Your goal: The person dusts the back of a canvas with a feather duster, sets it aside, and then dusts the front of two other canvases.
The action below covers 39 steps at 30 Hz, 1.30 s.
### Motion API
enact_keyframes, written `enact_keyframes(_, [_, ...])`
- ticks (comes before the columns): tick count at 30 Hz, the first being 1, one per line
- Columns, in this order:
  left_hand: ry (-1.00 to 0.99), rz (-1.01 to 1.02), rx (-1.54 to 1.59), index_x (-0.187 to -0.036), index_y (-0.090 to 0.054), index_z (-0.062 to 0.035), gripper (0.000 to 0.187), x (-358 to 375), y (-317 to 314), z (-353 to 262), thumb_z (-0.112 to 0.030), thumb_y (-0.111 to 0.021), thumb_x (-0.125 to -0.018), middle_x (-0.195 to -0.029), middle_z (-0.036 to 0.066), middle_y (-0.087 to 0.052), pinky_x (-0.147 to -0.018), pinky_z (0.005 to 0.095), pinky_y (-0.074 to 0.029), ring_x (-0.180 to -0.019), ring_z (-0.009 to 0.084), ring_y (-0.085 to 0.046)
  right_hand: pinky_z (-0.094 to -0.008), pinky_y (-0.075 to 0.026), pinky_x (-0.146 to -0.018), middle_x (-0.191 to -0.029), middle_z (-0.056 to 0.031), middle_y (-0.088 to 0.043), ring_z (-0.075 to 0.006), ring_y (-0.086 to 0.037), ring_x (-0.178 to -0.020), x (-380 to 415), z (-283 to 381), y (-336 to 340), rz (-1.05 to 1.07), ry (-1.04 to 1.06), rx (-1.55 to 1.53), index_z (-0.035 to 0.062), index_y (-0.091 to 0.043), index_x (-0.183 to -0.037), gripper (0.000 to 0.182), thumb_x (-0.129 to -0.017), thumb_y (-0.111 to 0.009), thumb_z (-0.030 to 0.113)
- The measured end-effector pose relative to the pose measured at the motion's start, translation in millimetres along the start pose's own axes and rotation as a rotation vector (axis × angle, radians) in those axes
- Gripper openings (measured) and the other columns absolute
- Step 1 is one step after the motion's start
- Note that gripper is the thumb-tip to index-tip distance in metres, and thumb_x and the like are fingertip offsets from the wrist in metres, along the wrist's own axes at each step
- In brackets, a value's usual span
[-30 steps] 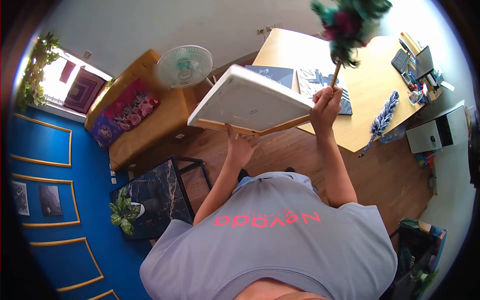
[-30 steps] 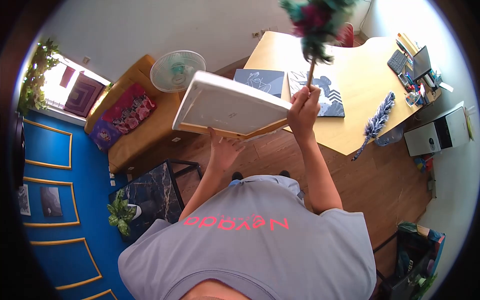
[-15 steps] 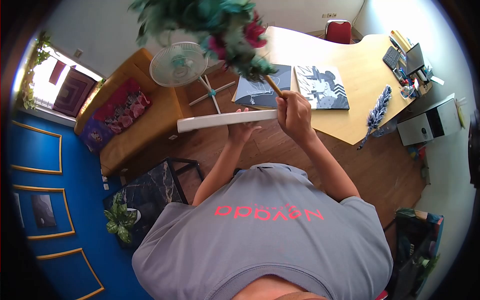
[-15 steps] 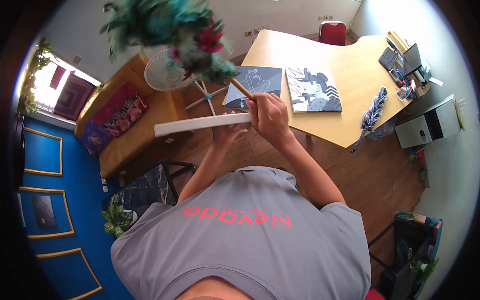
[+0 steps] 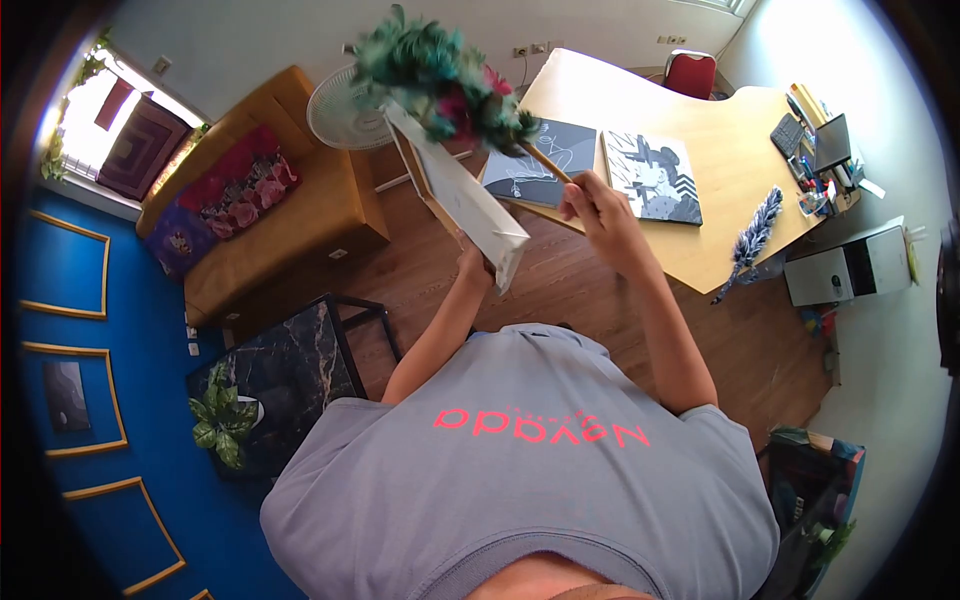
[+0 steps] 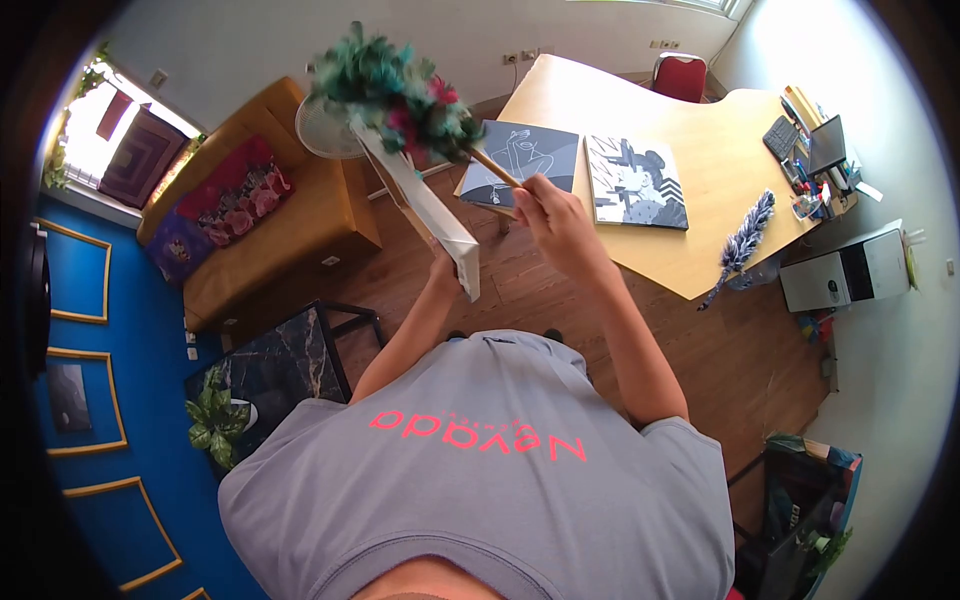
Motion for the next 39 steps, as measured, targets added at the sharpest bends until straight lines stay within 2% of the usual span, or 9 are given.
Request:
enact_keyframes(8, [0.028, -0.287, 0.017, -0.143, -0.044, -0.0053, 0.086, 27.9, 43.5, -21.2, -0.073, -0.046, -0.090, -0.132, 0.014, -0.061, -0.095, 0.0471, -0.052, -0.114, 0.0321, -0.063, -0.0275, -0.043, -0.059, -0.066, -0.0035, -0.054, -0.0114, -0.050, -0.062, 45.8, -8.7, 52.3, 0.354, -0.202, 0.101, -0.0010, -0.060, -0.088, 0.025, -0.101, -0.057, 0.020])
enact_keyframes(12, [-0.085, -0.182, 0.037, -0.143, -0.043, -0.0048, 0.080, 23.5, 61.9, -43.9, -0.067, -0.047, -0.093, -0.133, 0.014, -0.060, -0.092, 0.0494, -0.054, -0.116, 0.0332, -0.062, -0.0270, -0.043, -0.059, -0.066, -0.0010, -0.054, -0.0088, -0.050, -0.063, 63.4, -15.2, 54.0, 0.349, -0.251, 0.022, -0.0013, -0.061, -0.089, 0.024, -0.101, -0.058, 0.019])
enact_keyframes(20, [0.015, -0.225, 0.010, -0.140, -0.048, -0.0148, 0.077, 19.2, 92.7, -32.6, -0.074, -0.038, -0.092, -0.128, 0.009, -0.063, -0.091, 0.0442, -0.054, -0.108, 0.0291, -0.064, -0.0241, -0.042, -0.060, -0.074, 0.0014, -0.056, -0.0072, -0.051, -0.066, 60.9, -53.5, 44.7, 0.275, -0.285, -0.243, -0.0004, -0.061, -0.087, 0.027, -0.102, -0.056, 0.021])
enact_keyframes(24, [-0.033, -0.213, -0.076, -0.134, -0.052, -0.0179, 0.072, 29.9, 86.2, -32.0, -0.075, -0.036, -0.092, -0.113, 0.007, -0.065, -0.087, 0.0409, -0.054, -0.101, 0.0264, -0.064, -0.0236, -0.045, -0.061, -0.072, 0.0009, -0.056, -0.0071, -0.053, -0.065, 70.6, -117.4, 55.4, -0.043, -0.410, -0.456, 0.0015, -0.062, -0.085, 0.028, -0.103, -0.055, 0.022])
enact_keyframes(26, [-0.051, -0.222, -0.096, -0.144, -0.045, -0.0108, 0.087, 27.3, 100.3, -29.2, -0.078, -0.040, -0.088, -0.136, 0.009, -0.058, -0.102, 0.0453, -0.046, -0.119, 0.0299, -0.058, -0.0232, -0.045, -0.060, -0.070, 0.0009, -0.055, -0.0069, -0.052, -0.064, 83.6, -159.6, 54.3, -0.144, -0.461, -0.504, 0.0028, -0.063, -0.083, 0.031, -0.103, -0.055, 0.025])
enact_keyframes(28, [-0.023, -0.255, -0.141, -0.145, -0.045, -0.0128, 0.089, 29.4, 104.3, -25.2, -0.081, -0.036, -0.087, -0.138, 0.009, -0.056, -0.103, 0.0452, -0.045, -0.121, 0.0299, -0.057, -0.0227, -0.045, -0.059, -0.067, 0.0021, -0.053, -0.0067, -0.051, -0.062, 106.6, -211.5, 59.2, -0.367, -0.696, -0.528, 0.0043, -0.064, -0.083, 0.032, -0.103, -0.055, 0.028])
enact_keyframes(30, [-0.029, -0.222, -0.155, -0.145, -0.045, -0.0155, 0.090, 20.8, 116.1, -23.9, -0.083, -0.034, -0.086, -0.140, 0.008, -0.055, -0.104, 0.0444, -0.044, -0.123, 0.0297, -0.055, -0.0223, -0.044, -0.055, -0.065, 0.0034, -0.053, -0.0064, -0.051, -0.057, 125.6, -260.0, 59.0, -0.441, -0.743, -0.511, 0.0059, -0.065, -0.082, 0.033, -0.103, -0.055, 0.030])
enact_keyframes(35, [-0.018, -0.143, -0.167, -0.141, -0.047, -0.0173, 0.082, 11.8, 132.3, -21.9, -0.079, -0.028, -0.090, -0.125, 0.006, -0.060, -0.102, 0.0421, -0.044, -0.116, 0.0271, -0.056, -0.0230, -0.044, -0.048, -0.064, 0.0045, -0.053, -0.0075, -0.054, -0.051, 157.3, -330.2, 71.2, -0.674, -0.896, -0.500, 0.0075, -0.062, -0.085, 0.031, -0.103, -0.054, 0.031])
enact_keyframes(39, [-0.037, -0.109, -0.129, -0.130, -0.053, -0.0203, 0.063, -75.3, 231.2, 7.6, -0.070, -0.036, -0.096, -0.111, 0.008, -0.062, -0.087, 0.0468, -0.051, -0.098, 0.0290, -0.062, -0.0233, -0.043, -0.045, -0.064, 0.0041, -0.054, -0.0080, -0.054, -0.049, 170.7, -372.4, 91.0, -0.836, -0.870, -0.558, 0.0084, -0.062, -0.088, 0.030, -0.104, -0.052, 0.032])
Point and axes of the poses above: each hand's wrist, its own x-axis away from the middle knuckle, its own y-axis out of the back of the hand, z = x × y, the point moved 6 cm from there along -x, towards the middle knuckle
